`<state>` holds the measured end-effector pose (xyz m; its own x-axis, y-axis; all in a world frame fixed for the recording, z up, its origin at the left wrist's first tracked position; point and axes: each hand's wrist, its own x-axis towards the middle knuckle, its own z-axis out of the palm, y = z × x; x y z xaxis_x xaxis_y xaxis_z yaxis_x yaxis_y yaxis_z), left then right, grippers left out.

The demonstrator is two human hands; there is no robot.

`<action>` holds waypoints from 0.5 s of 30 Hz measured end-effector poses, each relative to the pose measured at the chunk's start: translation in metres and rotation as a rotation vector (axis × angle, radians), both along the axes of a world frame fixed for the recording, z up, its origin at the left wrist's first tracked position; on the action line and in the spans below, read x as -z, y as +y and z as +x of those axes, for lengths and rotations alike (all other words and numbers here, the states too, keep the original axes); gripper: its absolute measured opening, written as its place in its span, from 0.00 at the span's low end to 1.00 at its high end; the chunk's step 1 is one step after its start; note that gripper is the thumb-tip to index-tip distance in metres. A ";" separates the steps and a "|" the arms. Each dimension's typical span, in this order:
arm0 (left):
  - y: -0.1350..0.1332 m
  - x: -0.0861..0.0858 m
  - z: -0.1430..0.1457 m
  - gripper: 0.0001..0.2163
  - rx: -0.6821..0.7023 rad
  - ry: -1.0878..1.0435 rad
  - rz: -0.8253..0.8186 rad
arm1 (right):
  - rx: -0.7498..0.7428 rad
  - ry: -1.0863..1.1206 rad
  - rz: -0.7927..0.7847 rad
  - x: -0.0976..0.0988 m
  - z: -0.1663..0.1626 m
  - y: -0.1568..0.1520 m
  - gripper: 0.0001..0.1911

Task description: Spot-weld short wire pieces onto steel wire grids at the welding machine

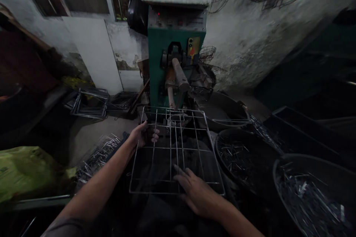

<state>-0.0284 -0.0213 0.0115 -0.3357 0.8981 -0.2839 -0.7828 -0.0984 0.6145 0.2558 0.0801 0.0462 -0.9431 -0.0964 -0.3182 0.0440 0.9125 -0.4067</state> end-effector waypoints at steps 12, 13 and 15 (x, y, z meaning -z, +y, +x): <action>0.019 -0.011 -0.023 0.22 0.069 -0.069 -0.070 | 0.071 0.043 -0.057 -0.012 -0.015 0.009 0.25; 0.020 -0.013 -0.025 0.23 0.067 -0.071 -0.070 | 0.071 0.044 -0.072 -0.013 -0.017 0.009 0.26; 0.022 -0.015 -0.028 0.23 0.062 -0.056 -0.078 | 0.063 0.045 -0.101 -0.014 -0.022 0.008 0.26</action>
<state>-0.0566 0.0005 0.0269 -0.2618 0.8913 -0.3703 -0.8193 -0.0024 0.5734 0.2340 0.0882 0.0598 -0.9614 -0.0662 -0.2671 0.0793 0.8627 -0.4994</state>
